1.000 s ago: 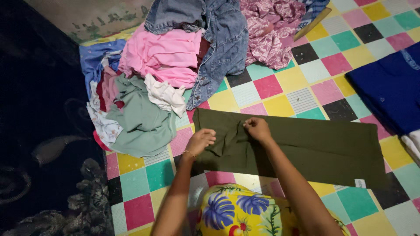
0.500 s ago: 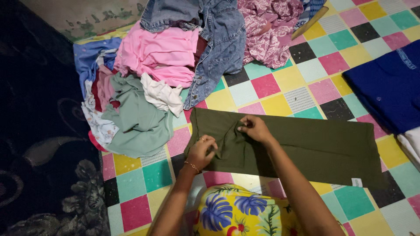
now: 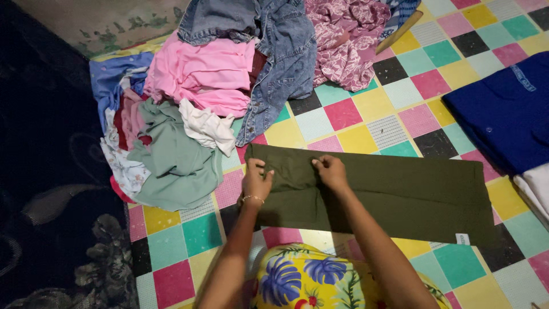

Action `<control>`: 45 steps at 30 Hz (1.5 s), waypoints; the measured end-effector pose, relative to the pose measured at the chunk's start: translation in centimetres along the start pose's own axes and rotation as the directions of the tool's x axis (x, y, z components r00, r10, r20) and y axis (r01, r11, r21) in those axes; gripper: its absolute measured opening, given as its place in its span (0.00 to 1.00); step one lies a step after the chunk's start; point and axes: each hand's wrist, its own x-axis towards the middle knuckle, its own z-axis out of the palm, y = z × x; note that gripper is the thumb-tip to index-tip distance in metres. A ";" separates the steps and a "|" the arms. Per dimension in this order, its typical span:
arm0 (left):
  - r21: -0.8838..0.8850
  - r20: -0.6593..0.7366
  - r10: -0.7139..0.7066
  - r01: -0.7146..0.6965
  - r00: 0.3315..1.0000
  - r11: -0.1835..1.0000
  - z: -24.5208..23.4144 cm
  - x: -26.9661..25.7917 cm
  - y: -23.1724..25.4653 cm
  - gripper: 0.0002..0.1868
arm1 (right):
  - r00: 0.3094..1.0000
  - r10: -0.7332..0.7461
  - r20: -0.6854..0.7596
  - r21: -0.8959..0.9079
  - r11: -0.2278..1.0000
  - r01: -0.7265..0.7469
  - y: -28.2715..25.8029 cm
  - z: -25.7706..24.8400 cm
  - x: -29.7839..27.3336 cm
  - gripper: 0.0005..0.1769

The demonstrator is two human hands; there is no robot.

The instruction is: The person folds a green t-shirt on a colorful tiled floor, smoothing and aligning it before folding it into a compact rectangle. They then pick up a pink patterned cloth and begin to fold it.

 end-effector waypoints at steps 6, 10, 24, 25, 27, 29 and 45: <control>0.082 -0.082 0.467 -0.461 0.880 0.884 0.3 -1.8 1.0 0.22 | 0.986 -0.093 -0.136 -0.052 0.995 0.086 -3.6 0.1 -2.5 0.15; 0.219 0.020 0.446 -0.439 0.895 0.871 -0.1 -1.8 0.7 0.32 | 0.942 -0.237 -0.237 -0.194 0.962 0.193 -5.4 -0.3 -3.9 0.13; 0.490 0.285 0.277 -0.388 0.918 0.780 -0.8 -0.8 -1.8 0.40 | 0.968 -0.228 -0.102 -0.415 0.895 0.167 -5.0 -1.0 -3.9 0.12; 0.488 0.280 0.288 -0.394 0.916 0.779 -0.9 -0.9 -1.7 0.39 | 0.966 -0.236 -0.103 -0.420 0.891 0.172 -4.9 -1.0 -3.9 0.12; 0.501 0.287 0.280 -0.393 0.916 0.771 -1.2 -1.0 -1.2 0.39 | 0.974 -0.216 -0.070 -0.451 0.878 0.162 -5.0 -0.9 -3.9 0.12; 0.530 0.313 0.245 -0.382 0.918 0.757 -1.5 -0.9 -0.3 0.41 | 0.981 -0.187 -0.050 -0.468 0.872 0.143 -5.4 -1.1 -3.9 0.12; 0.545 0.233 0.416 -0.473 0.879 0.692 0.9 -3.4 2.5 0.47 | 0.906 -0.383 0.180 -0.620 0.671 0.407 -5.8 1.6 -9.1 0.43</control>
